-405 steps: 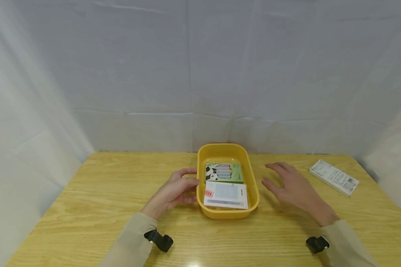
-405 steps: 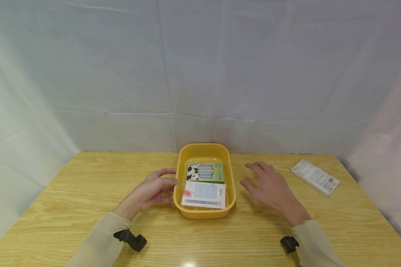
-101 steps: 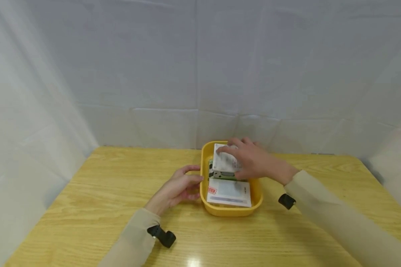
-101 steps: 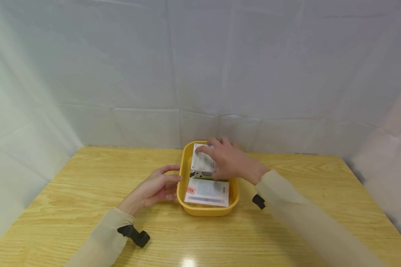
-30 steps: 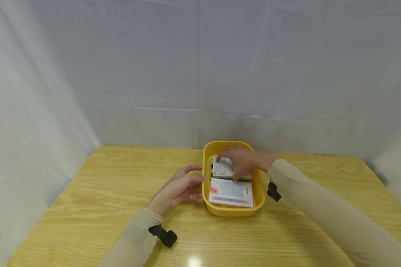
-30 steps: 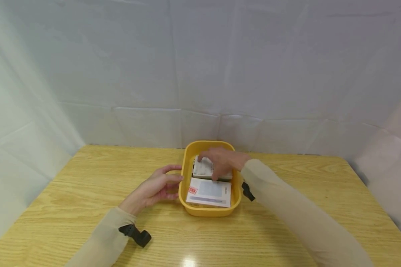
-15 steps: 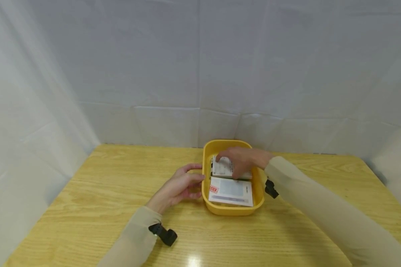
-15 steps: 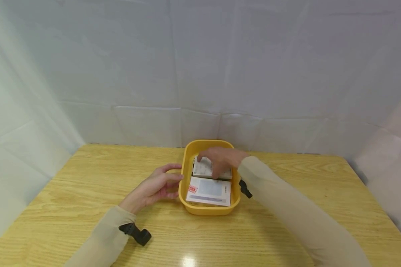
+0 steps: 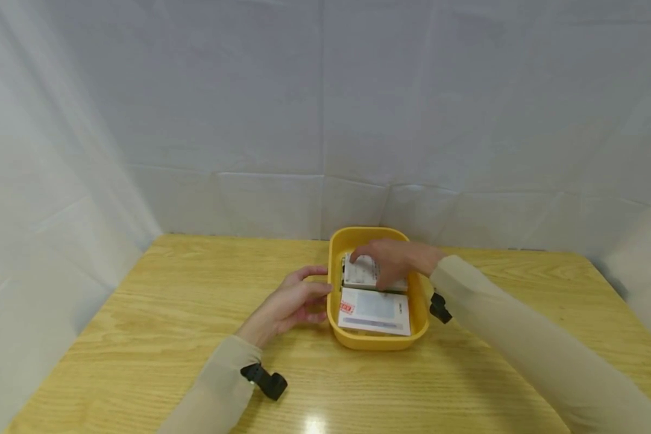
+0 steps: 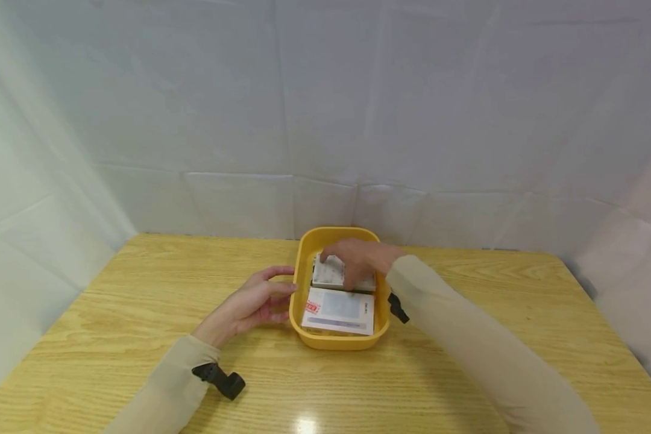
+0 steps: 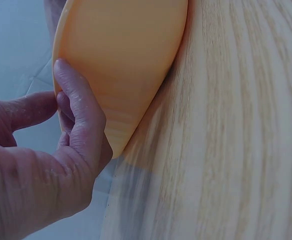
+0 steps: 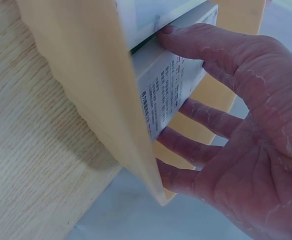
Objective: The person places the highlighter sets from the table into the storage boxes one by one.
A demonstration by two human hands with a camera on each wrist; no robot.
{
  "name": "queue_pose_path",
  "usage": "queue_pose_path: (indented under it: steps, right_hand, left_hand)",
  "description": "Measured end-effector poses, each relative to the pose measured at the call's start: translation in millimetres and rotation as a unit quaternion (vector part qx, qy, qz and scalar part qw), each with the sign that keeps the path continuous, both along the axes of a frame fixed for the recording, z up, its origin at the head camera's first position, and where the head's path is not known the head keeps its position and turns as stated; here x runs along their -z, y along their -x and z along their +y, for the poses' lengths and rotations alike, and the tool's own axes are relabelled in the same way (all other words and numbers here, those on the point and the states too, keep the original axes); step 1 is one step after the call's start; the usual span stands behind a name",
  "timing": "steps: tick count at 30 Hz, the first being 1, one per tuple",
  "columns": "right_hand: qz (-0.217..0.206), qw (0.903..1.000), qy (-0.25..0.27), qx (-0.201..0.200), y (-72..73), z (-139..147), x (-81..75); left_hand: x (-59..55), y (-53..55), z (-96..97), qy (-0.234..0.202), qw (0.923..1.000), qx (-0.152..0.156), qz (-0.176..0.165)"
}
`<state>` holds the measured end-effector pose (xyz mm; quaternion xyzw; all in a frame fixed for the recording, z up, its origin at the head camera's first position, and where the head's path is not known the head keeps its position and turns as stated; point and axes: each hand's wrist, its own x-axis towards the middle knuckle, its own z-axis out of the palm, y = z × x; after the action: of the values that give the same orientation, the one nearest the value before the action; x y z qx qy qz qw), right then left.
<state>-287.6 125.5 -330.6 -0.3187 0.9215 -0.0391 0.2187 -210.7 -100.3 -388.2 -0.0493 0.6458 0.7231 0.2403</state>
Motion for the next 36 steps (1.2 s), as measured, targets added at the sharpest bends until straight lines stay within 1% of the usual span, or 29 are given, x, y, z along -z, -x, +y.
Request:
queue_pose_path:
  steps: [9,15,18,25,27,29,30,31,32,33,35,36]
  right_hand:
    - [-0.001,1.0000,0.003,0.004,0.2,0,-0.4]
    - [0.010,0.9995,0.023,-0.019,-1.7,3,2.1]
    - [0.023,0.9986,0.037,-0.032,-6.1,7,2.9]
    - [0.040,0.9977,0.054,-0.009,-21.2,16,-2.2]
    - [0.058,0.9964,0.060,-0.012,-27.7,19,-2.1]
    - [0.082,0.9940,0.070,-0.016,-35.4,22,-0.8]
    - [0.097,0.9922,0.077,-0.016,-39.3,24,0.5]
    - [0.111,0.9904,0.081,-0.014,-43.2,26,2.2]
    - [0.126,0.9880,0.089,-0.012,-47.1,29,3.8]
    - [0.141,0.9853,0.097,-0.010,-50.6,32,5.7]
    - [0.169,0.9798,0.107,-0.002,-57.8,39,8.3]
    - [0.183,0.9771,0.108,0.006,-61.1,43,9.7]
  left_hand:
    - [-0.8,0.2,-1.2,0.002,1.0000,-0.001,-0.001]
    - [2.1,0.3,0.4,-0.005,1.0000,-0.007,0.002]
    - [4.1,0.0,1.0,-0.007,0.9999,-0.009,0.004]
    - [6.8,-0.2,1.7,0.007,0.9995,-0.021,0.022]
    - [8.2,-1.3,2.0,0.019,0.9988,-0.027,0.036]
    - [10.4,-3.4,2.2,0.052,0.9962,-0.032,0.063]
    - [11.6,-4.9,2.0,0.075,0.9933,-0.032,0.082]
    - [12.7,-6.9,1.4,0.102,0.9889,-0.029,0.104]
    - [13.4,-9.4,0.6,0.132,0.9827,-0.027,0.128]
    - [14.4,-11.6,-0.5,0.165,0.9741,-0.024,0.153]
    - [14.5,-17.6,-3.8,0.234,0.9491,-0.014,0.211]
    - [13.6,-21.0,-5.9,0.263,0.9349,-0.007,0.238]
